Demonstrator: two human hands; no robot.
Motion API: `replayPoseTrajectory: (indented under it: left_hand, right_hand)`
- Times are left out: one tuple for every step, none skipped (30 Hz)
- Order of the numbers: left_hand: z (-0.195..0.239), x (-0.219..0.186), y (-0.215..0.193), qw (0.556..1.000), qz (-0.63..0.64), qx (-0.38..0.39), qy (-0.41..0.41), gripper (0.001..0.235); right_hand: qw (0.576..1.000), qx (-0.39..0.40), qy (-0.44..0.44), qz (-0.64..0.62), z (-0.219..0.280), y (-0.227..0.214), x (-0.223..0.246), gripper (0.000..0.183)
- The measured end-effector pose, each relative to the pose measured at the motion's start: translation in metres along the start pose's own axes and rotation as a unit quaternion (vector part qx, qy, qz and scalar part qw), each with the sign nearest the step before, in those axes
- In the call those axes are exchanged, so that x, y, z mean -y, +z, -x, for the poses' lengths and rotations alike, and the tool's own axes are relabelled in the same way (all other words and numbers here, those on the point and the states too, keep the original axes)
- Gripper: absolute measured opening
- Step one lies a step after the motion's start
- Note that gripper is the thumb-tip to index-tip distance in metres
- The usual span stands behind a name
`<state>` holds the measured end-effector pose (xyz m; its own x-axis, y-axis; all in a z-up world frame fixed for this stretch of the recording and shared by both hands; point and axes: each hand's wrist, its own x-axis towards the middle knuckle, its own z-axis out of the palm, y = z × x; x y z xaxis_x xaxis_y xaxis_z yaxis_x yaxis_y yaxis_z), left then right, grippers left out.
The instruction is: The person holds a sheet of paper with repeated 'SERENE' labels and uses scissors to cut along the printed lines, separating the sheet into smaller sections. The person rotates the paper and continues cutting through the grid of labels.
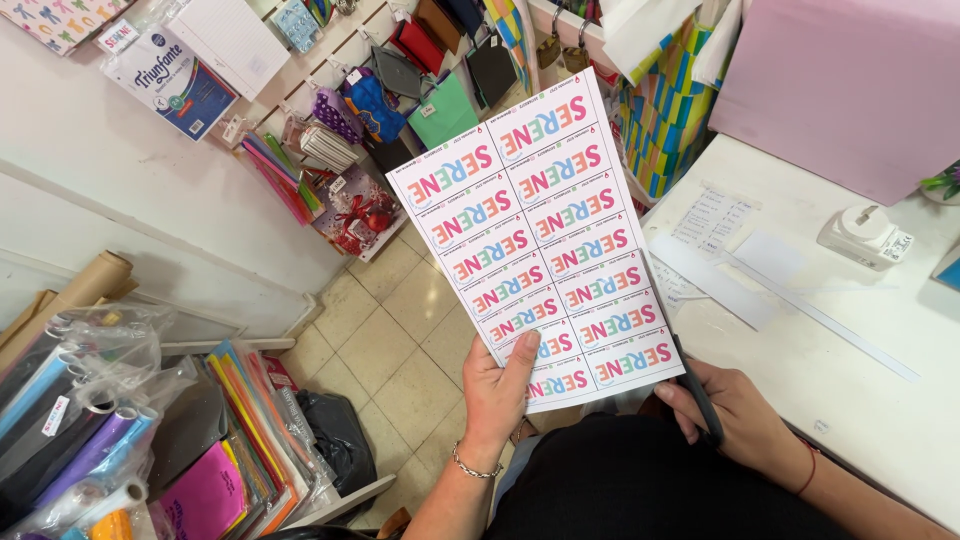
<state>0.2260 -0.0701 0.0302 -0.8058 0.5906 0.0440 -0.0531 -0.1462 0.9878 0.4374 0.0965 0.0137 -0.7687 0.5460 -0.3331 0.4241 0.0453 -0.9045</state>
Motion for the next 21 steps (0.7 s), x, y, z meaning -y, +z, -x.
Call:
replayPoseTrajectory:
  left_hand:
    - [-0.0005,0.0,0.0002,1.0,0.002,-0.002,-0.004,0.035]
    - [-0.0009,-0.0002,0.0004,1.0,0.002,-0.001,-0.003,0.035]
    - [-0.0009,-0.0003,0.0006,1.0,-0.003,-0.004,-0.005,0.035]
    - [-0.001,-0.0002,0.0007,1.0,-0.009,-0.006,-0.007,0.035]
    - [-0.0012,0.0002,0.0007,1.0,-0.009,-0.006,-0.008,0.035]
    - [-0.0013,0.0006,0.0007,1.0,0.001,-0.003,-0.006,0.035]
    - [-0.0016,0.0011,0.0006,1.0,0.01,0.0,-0.004,0.035]
    - [-0.0017,0.0023,0.0001,1.0,0.01,0.0,-0.004,0.035]
    - [-0.0019,0.0035,-0.0004,1.0,0.011,-0.003,-0.008,0.035]
    - [-0.0021,0.0047,-0.001,1.0,0.011,-0.006,-0.011,0.034]
    - [-0.002,0.0042,-0.0008,1.0,0.011,-0.006,-0.011,0.034]
    - [-0.0019,0.0038,-0.0005,1.0,0.01,-0.006,-0.011,0.034]
    - [-0.0016,0.0034,-0.0002,1.0,0.009,-0.005,-0.011,0.035]
    - [-0.0014,0.003,-0.0001,1.0,0.009,-0.004,-0.011,0.035]
    - [-0.0012,0.0026,0.0001,1.0,0.005,-0.01,-0.022,0.035]
    - [-0.001,0.0021,0.0001,0.999,0.001,-0.015,-0.033,0.035]
    - [-0.001,0.0026,0.0001,0.999,0.001,-0.015,-0.033,0.035]
    - [-0.001,0.0031,-0.0001,1.0,0.003,-0.009,-0.021,0.036]
    - [-0.0009,0.0037,-0.0003,1.0,0.005,-0.003,-0.009,0.036]
    - [-0.0006,0.0037,-0.0006,1.0,0.005,-0.004,-0.009,0.036]
    - [-0.0004,0.0038,-0.0008,1.0,0.006,0.0,-0.007,0.036]
  right_hand:
    - [1.0,-0.001,-0.002,-0.005,-0.0006,0.0,-0.001,0.041]
    - [1.0,-0.002,-0.002,-0.005,-0.0011,0.0004,-0.0015,0.041]
    - [1.0,-0.004,-0.001,-0.01,-0.0013,0.0009,-0.0021,0.035]
    - [1.0,-0.006,0.001,-0.016,-0.0015,0.0014,-0.0029,0.03]
    - [1.0,-0.006,0.001,-0.016,-0.0017,0.0011,-0.0028,0.03]
    - [1.0,-0.009,0.001,-0.012,-0.0019,0.0008,-0.0027,0.034]
    - [1.0,-0.013,0.001,-0.007,-0.0023,0.0004,-0.0026,0.04]
    - [1.0,-0.013,0.001,-0.007,-0.0026,0.0006,-0.0034,0.04]
    - [1.0,-0.014,0.005,-0.01,-0.003,0.0008,-0.0042,0.039]
    - [1.0,-0.016,0.009,-0.013,-0.0034,0.001,-0.0049,0.038]
    - [1.0,-0.016,0.009,-0.013,-0.0031,0.0014,-0.004,0.038]
    - [1.0,-0.017,0.008,-0.01,-0.0028,0.0018,-0.0031,0.034]
    - [1.0,-0.019,0.007,-0.006,-0.0022,0.0023,-0.0024,0.03]
    - [1.0,-0.02,0.007,-0.007,-0.0024,0.0022,-0.0026,0.03]
    - [1.0,-0.022,0.006,-0.005,-0.0026,0.0021,-0.0027,0.027]
    - [1.0,-0.025,0.005,-0.004,-0.0028,0.002,-0.0027,0.027]
    - [1.0,-0.025,0.005,-0.004,-0.0033,0.0016,-0.0046,0.027]
    - [0.999,-0.03,-0.007,0.012,-0.0039,0.0013,-0.0065,0.028]
    - [0.999,-0.035,-0.02,0.027,-0.0043,0.0011,-0.0085,0.036]
    - [0.999,-0.035,-0.02,0.027,-0.0048,0.0016,-0.0096,0.036]
    - [1.0,-0.027,-0.01,-0.004,-0.0053,0.0021,-0.0109,0.033]
